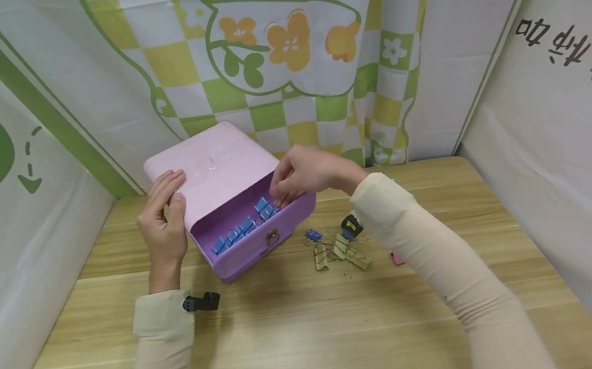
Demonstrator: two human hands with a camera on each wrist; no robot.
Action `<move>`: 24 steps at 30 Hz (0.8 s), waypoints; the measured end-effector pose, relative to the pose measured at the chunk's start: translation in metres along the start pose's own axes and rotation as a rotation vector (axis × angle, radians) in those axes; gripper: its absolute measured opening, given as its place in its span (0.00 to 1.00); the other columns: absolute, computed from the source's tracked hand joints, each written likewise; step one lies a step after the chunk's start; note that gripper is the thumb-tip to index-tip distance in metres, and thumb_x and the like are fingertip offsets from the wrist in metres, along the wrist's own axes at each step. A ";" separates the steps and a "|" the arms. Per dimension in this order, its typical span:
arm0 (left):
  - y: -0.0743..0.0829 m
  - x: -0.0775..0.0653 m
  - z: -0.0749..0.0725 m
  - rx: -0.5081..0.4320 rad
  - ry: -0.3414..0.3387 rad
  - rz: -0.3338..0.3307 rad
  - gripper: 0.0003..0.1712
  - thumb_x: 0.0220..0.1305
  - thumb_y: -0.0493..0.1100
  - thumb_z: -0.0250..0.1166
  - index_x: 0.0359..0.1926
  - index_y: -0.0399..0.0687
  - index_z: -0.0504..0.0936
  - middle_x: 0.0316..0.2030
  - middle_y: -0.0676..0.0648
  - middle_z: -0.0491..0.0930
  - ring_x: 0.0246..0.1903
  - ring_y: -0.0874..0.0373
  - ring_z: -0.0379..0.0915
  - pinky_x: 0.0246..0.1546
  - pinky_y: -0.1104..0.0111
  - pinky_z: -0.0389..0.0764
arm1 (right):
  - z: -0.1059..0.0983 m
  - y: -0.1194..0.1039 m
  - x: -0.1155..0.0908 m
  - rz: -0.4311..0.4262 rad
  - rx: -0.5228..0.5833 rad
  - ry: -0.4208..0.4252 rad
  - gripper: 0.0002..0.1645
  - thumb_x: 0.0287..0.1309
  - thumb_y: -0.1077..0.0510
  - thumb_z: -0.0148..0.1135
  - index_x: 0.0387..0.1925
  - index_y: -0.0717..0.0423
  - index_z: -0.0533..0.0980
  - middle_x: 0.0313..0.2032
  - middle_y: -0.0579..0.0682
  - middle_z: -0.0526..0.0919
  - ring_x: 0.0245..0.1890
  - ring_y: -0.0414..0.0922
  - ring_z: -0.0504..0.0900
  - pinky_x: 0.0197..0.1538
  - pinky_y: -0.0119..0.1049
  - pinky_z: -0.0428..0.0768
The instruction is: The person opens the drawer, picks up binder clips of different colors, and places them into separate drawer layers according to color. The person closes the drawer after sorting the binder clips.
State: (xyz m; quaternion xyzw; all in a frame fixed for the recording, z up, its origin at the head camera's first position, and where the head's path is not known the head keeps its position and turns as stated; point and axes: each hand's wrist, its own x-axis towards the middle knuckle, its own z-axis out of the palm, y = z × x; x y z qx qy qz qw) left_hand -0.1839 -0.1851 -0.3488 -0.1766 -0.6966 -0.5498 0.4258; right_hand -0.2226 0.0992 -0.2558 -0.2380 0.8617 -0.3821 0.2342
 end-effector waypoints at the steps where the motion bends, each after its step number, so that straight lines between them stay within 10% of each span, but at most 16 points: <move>1: 0.000 0.000 0.000 -0.002 0.001 0.000 0.19 0.66 0.32 0.57 0.51 0.23 0.86 0.54 0.25 0.85 0.65 0.30 0.75 0.78 0.58 0.70 | 0.001 -0.001 0.001 0.003 -0.016 -0.002 0.12 0.73 0.59 0.64 0.47 0.62 0.88 0.40 0.54 0.94 0.40 0.46 0.93 0.49 0.40 0.91; 17: 0.000 0.000 0.000 -0.009 0.001 0.003 0.20 0.66 0.33 0.57 0.51 0.23 0.86 0.54 0.25 0.85 0.65 0.30 0.75 0.78 0.59 0.70 | 0.009 -0.001 0.006 -0.025 -0.134 -0.037 0.10 0.68 0.56 0.67 0.45 0.53 0.90 0.41 0.47 0.94 0.44 0.43 0.90 0.50 0.36 0.85; 24: -0.001 -0.001 0.000 -0.009 -0.004 -0.006 0.20 0.66 0.32 0.57 0.51 0.23 0.86 0.55 0.25 0.84 0.66 0.30 0.74 0.79 0.58 0.69 | -0.007 0.003 -0.003 0.011 0.003 0.036 0.16 0.72 0.58 0.65 0.54 0.63 0.86 0.45 0.56 0.93 0.46 0.49 0.93 0.54 0.41 0.91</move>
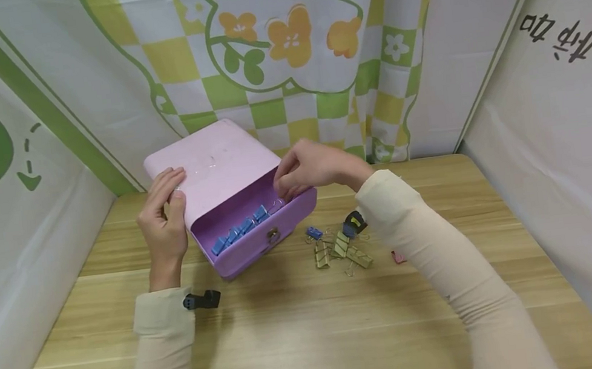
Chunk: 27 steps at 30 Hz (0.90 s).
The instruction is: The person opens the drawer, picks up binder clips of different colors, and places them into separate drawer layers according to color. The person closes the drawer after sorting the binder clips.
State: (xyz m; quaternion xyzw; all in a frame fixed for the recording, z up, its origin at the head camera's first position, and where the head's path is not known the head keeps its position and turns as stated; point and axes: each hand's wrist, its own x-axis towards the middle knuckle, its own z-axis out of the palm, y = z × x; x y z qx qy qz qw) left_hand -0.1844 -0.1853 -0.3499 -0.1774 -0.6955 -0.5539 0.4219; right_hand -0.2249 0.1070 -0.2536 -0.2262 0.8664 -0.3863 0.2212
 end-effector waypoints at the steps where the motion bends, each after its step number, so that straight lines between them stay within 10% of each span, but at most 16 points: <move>1: 0.000 0.000 0.000 0.000 -0.001 -0.001 0.20 0.66 0.32 0.57 0.52 0.23 0.86 0.55 0.25 0.84 0.66 0.30 0.74 0.79 0.58 0.69 | -0.004 0.001 -0.002 0.004 0.024 0.012 0.17 0.73 0.58 0.64 0.56 0.65 0.84 0.46 0.57 0.93 0.46 0.50 0.93 0.55 0.42 0.91; 15: 0.001 0.000 0.000 -0.004 -0.009 -0.013 0.20 0.67 0.33 0.57 0.52 0.24 0.86 0.56 0.26 0.84 0.67 0.30 0.74 0.79 0.57 0.69 | -0.046 0.034 -0.045 0.062 0.085 0.221 0.16 0.71 0.55 0.68 0.52 0.61 0.86 0.45 0.55 0.93 0.44 0.45 0.93 0.55 0.39 0.91; 27: 0.002 0.000 -0.002 -0.006 -0.013 -0.008 0.20 0.67 0.33 0.57 0.52 0.23 0.85 0.56 0.25 0.84 0.67 0.30 0.74 0.79 0.58 0.69 | -0.020 0.117 -0.076 0.132 -0.009 0.174 0.20 0.73 0.51 0.65 0.57 0.60 0.85 0.49 0.57 0.92 0.46 0.46 0.92 0.52 0.39 0.91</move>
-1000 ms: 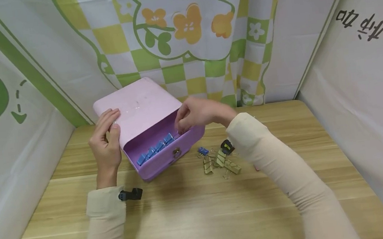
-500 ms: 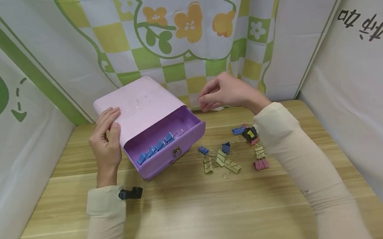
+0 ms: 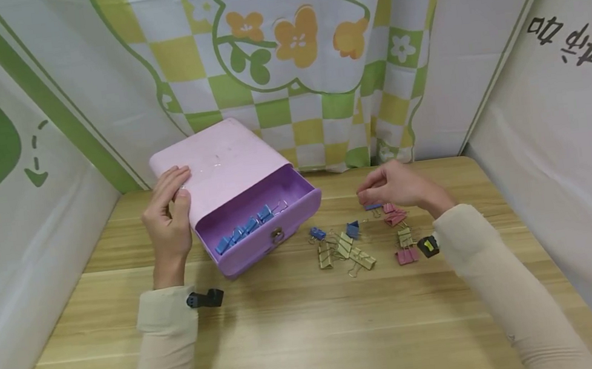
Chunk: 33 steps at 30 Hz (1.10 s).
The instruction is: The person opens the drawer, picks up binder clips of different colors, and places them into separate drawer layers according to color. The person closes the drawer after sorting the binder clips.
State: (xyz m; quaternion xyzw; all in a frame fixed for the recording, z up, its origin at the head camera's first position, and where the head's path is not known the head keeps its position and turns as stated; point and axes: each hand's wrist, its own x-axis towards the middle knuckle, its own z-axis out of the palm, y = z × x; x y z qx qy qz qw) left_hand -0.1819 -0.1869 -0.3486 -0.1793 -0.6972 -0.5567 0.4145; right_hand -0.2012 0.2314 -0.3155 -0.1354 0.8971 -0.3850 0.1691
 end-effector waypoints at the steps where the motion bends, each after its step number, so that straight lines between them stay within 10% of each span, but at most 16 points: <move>1: 0.000 0.000 0.000 -0.001 -0.001 0.000 0.20 0.67 0.33 0.57 0.52 0.23 0.85 0.56 0.25 0.84 0.67 0.30 0.74 0.79 0.58 0.69 | 0.004 0.007 -0.001 0.003 -0.011 -0.003 0.20 0.73 0.51 0.65 0.57 0.60 0.85 0.49 0.58 0.92 0.44 0.44 0.92 0.50 0.40 0.91; 11: 0.000 0.000 0.000 0.006 0.009 0.007 0.20 0.66 0.32 0.57 0.52 0.22 0.85 0.55 0.24 0.84 0.66 0.28 0.73 0.79 0.57 0.69 | 0.045 0.052 0.003 -0.074 -0.246 -0.008 0.14 0.67 0.60 0.69 0.49 0.64 0.87 0.47 0.58 0.92 0.45 0.50 0.91 0.49 0.44 0.91; 20: -0.002 0.000 0.002 0.003 0.003 0.008 0.20 0.67 0.33 0.57 0.52 0.23 0.85 0.56 0.25 0.84 0.67 0.30 0.74 0.79 0.58 0.69 | 0.072 0.070 0.013 -0.117 -0.245 0.014 0.09 0.62 0.65 0.72 0.44 0.65 0.87 0.41 0.58 0.92 0.41 0.50 0.91 0.48 0.44 0.92; 33: -0.042 -0.004 -0.002 0.018 0.007 0.019 0.20 0.68 0.41 0.61 0.54 0.38 0.90 0.58 0.40 0.88 0.68 0.47 0.77 0.79 0.59 0.69 | 0.077 0.072 0.016 -0.077 -0.179 0.049 0.11 0.65 0.63 0.69 0.47 0.60 0.89 0.46 0.57 0.92 0.45 0.50 0.90 0.51 0.47 0.91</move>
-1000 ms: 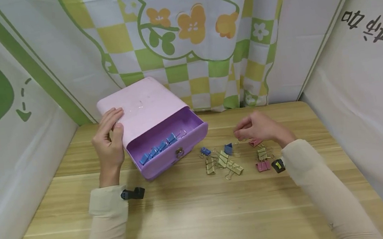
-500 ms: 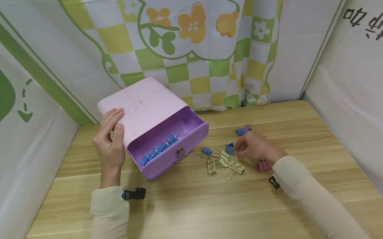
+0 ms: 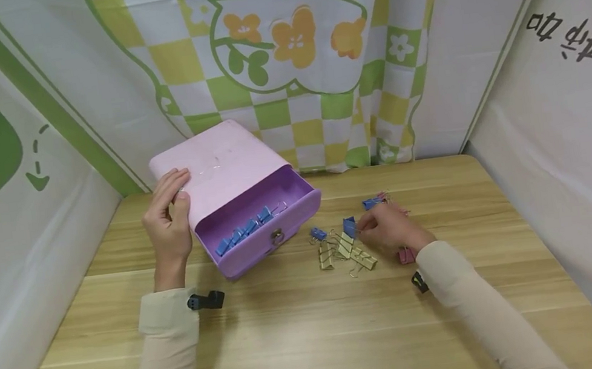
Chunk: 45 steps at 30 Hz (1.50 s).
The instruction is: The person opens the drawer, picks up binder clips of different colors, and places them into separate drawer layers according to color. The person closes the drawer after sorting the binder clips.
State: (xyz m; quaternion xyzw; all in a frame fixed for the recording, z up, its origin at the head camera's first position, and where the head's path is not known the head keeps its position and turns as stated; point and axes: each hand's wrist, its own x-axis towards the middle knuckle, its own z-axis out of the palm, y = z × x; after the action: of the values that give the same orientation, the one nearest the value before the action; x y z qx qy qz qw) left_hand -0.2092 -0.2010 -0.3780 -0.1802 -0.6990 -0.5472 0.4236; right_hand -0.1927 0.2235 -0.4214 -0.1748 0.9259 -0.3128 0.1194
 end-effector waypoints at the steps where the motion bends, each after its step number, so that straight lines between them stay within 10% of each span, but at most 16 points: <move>1: 0.000 0.000 0.000 0.000 0.002 0.001 0.20 0.68 0.41 0.61 0.54 0.38 0.90 0.58 0.40 0.88 0.68 0.47 0.77 0.79 0.59 0.69 | -0.001 0.000 0.000 0.000 0.016 0.004 0.11 0.66 0.62 0.69 0.48 0.60 0.88 0.46 0.57 0.92 0.46 0.50 0.90 0.52 0.48 0.91; 16: 0.038 0.003 0.004 -0.001 0.009 -0.022 0.20 0.67 0.33 0.56 0.52 0.24 0.86 0.56 0.26 0.84 0.67 0.33 0.74 0.79 0.59 0.69 | -0.001 0.009 0.003 0.084 0.220 0.042 0.15 0.71 0.60 0.66 0.54 0.63 0.85 0.47 0.59 0.92 0.47 0.51 0.92 0.54 0.40 0.91; 34: 0.041 0.002 0.005 0.006 0.011 -0.029 0.20 0.67 0.34 0.56 0.53 0.25 0.86 0.56 0.28 0.85 0.67 0.34 0.74 0.79 0.60 0.69 | -0.002 0.013 0.007 0.223 0.578 0.033 0.20 0.75 0.61 0.60 0.61 0.72 0.79 0.50 0.62 0.91 0.47 0.47 0.93 0.56 0.38 0.89; 45: 0.043 0.002 0.004 0.011 0.006 -0.030 0.20 0.67 0.34 0.56 0.52 0.25 0.86 0.56 0.27 0.85 0.67 0.33 0.74 0.79 0.60 0.69 | -0.031 -0.012 0.010 0.201 0.774 0.074 0.27 0.76 0.59 0.60 0.67 0.75 0.72 0.41 0.47 0.94 0.43 0.36 0.92 0.57 0.33 0.88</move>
State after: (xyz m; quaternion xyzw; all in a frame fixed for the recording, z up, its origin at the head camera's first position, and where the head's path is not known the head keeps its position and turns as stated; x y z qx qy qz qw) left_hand -0.1810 -0.1837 -0.3508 -0.1656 -0.7036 -0.5502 0.4182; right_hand -0.2094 0.2269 -0.3906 -0.0140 0.7560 -0.6312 0.1728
